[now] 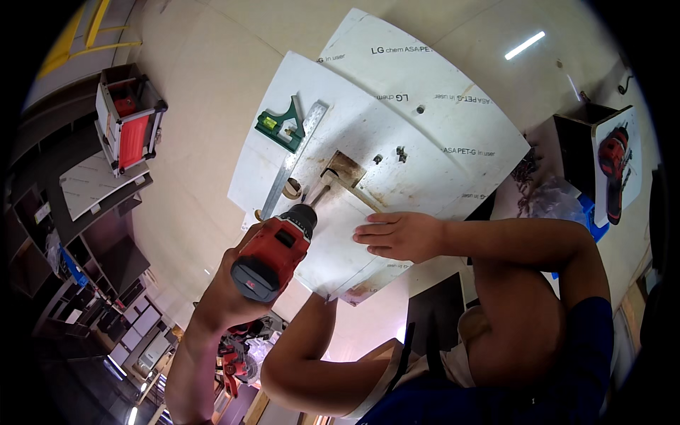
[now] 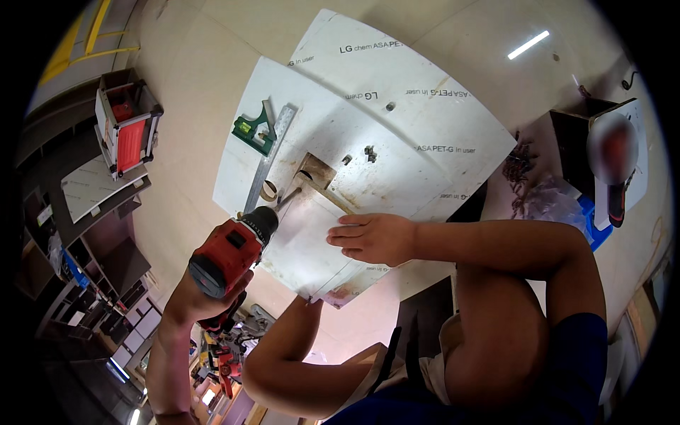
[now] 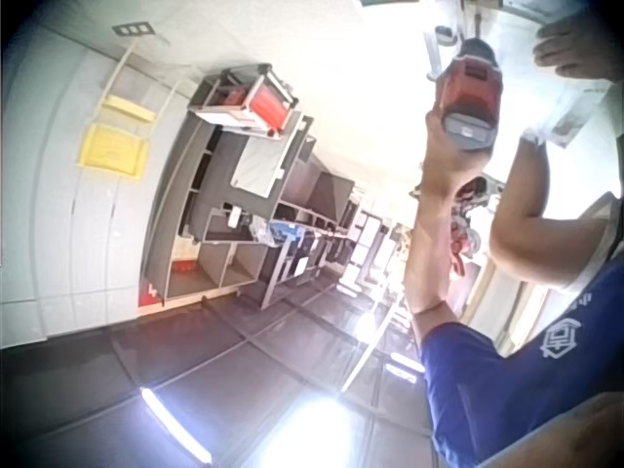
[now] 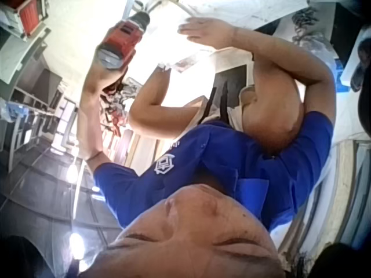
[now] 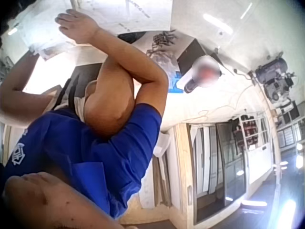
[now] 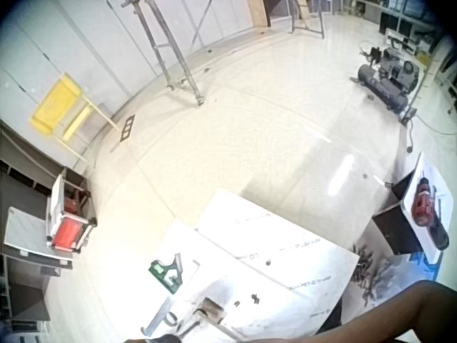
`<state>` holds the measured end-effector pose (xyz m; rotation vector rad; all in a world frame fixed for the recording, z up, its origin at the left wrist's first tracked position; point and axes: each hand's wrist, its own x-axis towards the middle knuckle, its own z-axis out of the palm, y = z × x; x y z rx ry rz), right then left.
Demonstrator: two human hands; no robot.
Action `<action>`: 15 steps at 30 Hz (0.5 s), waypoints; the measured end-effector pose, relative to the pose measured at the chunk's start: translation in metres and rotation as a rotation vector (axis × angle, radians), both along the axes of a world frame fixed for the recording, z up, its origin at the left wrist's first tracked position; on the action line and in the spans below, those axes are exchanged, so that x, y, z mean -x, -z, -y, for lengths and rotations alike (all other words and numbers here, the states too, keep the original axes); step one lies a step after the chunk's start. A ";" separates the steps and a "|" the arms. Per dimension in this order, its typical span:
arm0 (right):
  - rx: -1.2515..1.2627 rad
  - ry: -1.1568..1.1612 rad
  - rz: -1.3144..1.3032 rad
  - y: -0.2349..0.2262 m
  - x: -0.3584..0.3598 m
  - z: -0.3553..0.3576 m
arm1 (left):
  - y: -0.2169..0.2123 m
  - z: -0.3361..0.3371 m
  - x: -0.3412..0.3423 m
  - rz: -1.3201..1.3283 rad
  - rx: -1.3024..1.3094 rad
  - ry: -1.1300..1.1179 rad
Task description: The person uses a cordless drill to create holes in a white board placed on a workbench. They repeatedly position the drill, operate it, and clear debris from the holes.
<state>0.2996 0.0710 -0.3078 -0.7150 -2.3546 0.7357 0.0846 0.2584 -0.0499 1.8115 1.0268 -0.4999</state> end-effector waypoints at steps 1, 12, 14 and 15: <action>0.000 0.003 -0.009 0.001 -0.001 0.000 | 0.000 0.000 -0.001 -0.004 0.005 -0.007; -0.028 0.013 -0.024 0.002 -0.001 -0.001 | -0.002 0.001 -0.004 0.002 0.027 -0.018; -0.035 0.023 -0.031 0.001 0.000 -0.001 | -0.002 0.002 -0.002 -0.002 0.018 -0.029; -0.034 0.022 -0.025 0.001 0.000 -0.001 | 0.000 0.002 0.002 -0.014 0.011 -0.031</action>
